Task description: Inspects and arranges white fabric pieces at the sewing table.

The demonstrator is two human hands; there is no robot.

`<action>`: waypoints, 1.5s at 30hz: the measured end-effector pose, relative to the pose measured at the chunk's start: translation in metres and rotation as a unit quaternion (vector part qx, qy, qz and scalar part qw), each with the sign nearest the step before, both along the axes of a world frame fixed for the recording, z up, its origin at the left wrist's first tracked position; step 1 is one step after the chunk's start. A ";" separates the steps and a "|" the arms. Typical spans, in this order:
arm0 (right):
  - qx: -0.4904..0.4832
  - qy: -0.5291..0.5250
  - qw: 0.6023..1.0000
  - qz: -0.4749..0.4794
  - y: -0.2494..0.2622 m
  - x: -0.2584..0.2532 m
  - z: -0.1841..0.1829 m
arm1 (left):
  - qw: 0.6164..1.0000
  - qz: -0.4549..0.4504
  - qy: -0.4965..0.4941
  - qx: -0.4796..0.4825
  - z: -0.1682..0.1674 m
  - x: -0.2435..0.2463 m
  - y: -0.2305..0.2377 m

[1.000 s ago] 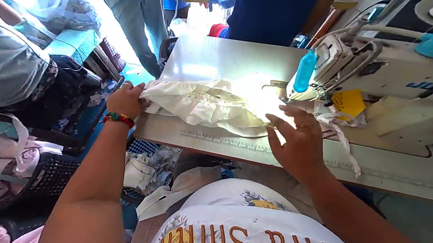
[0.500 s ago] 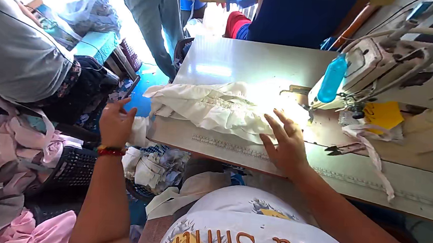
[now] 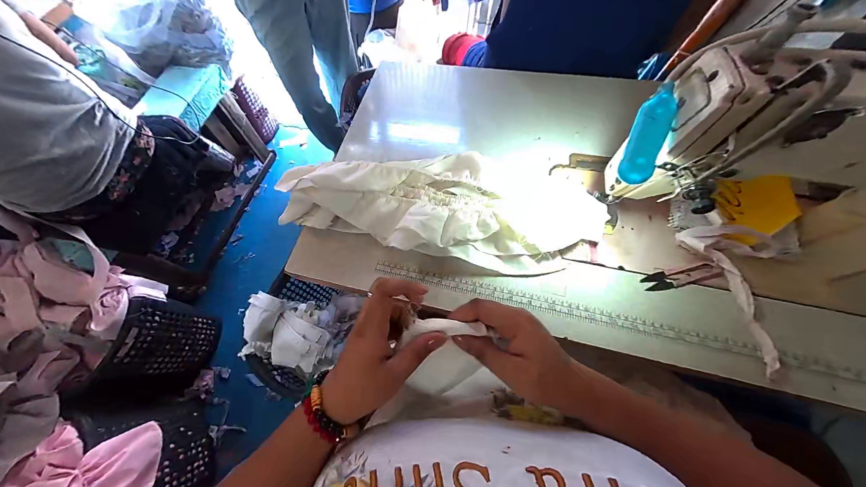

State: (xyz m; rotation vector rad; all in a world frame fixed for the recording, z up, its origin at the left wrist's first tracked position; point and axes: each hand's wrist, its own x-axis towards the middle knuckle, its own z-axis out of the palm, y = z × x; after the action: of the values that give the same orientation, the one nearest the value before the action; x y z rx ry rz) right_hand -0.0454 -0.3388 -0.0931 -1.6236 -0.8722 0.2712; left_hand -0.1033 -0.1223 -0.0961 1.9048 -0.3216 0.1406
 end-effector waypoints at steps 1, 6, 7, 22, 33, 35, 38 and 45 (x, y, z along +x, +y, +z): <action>0.010 -0.014 1.000 -0.010 -0.009 -0.001 -0.002 | 0.999 -0.024 0.028 -0.004 -0.004 0.000 0.001; 0.008 -0.081 0.994 -0.068 -0.049 -0.004 -0.003 | 0.986 -0.163 0.039 0.025 -0.027 0.006 -0.011; 0.003 -0.090 0.993 -0.078 -0.055 -0.005 -0.002 | 0.984 -0.173 0.033 0.023 -0.032 0.007 -0.013; 0.040 -0.116 0.952 -0.282 -0.123 0.013 0.027 | 0.965 -0.152 0.212 0.029 -0.041 0.011 -0.003; 0.071 0.072 0.944 -0.313 -0.125 0.027 0.009 | 0.919 -0.123 0.334 0.170 -0.009 0.012 0.057; 0.089 0.120 0.936 -0.318 -0.123 0.032 0.004 | 0.912 -0.091 0.337 0.217 -0.001 0.014 0.072; 0.097 0.148 0.927 -0.330 -0.122 0.037 0.000 | 0.893 -0.042 0.353 0.275 0.023 0.019 0.090; 0.093 0.120 0.910 -0.386 -0.129 0.054 0.002 | 0.928 0.091 0.207 0.295 0.093 0.046 0.143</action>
State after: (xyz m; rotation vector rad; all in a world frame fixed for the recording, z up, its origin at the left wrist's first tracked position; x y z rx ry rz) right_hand 0.0084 -0.4678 -0.0912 -1.5863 -0.0251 -0.1682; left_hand -0.0572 0.0205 -0.0033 2.4944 0.1225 -0.2685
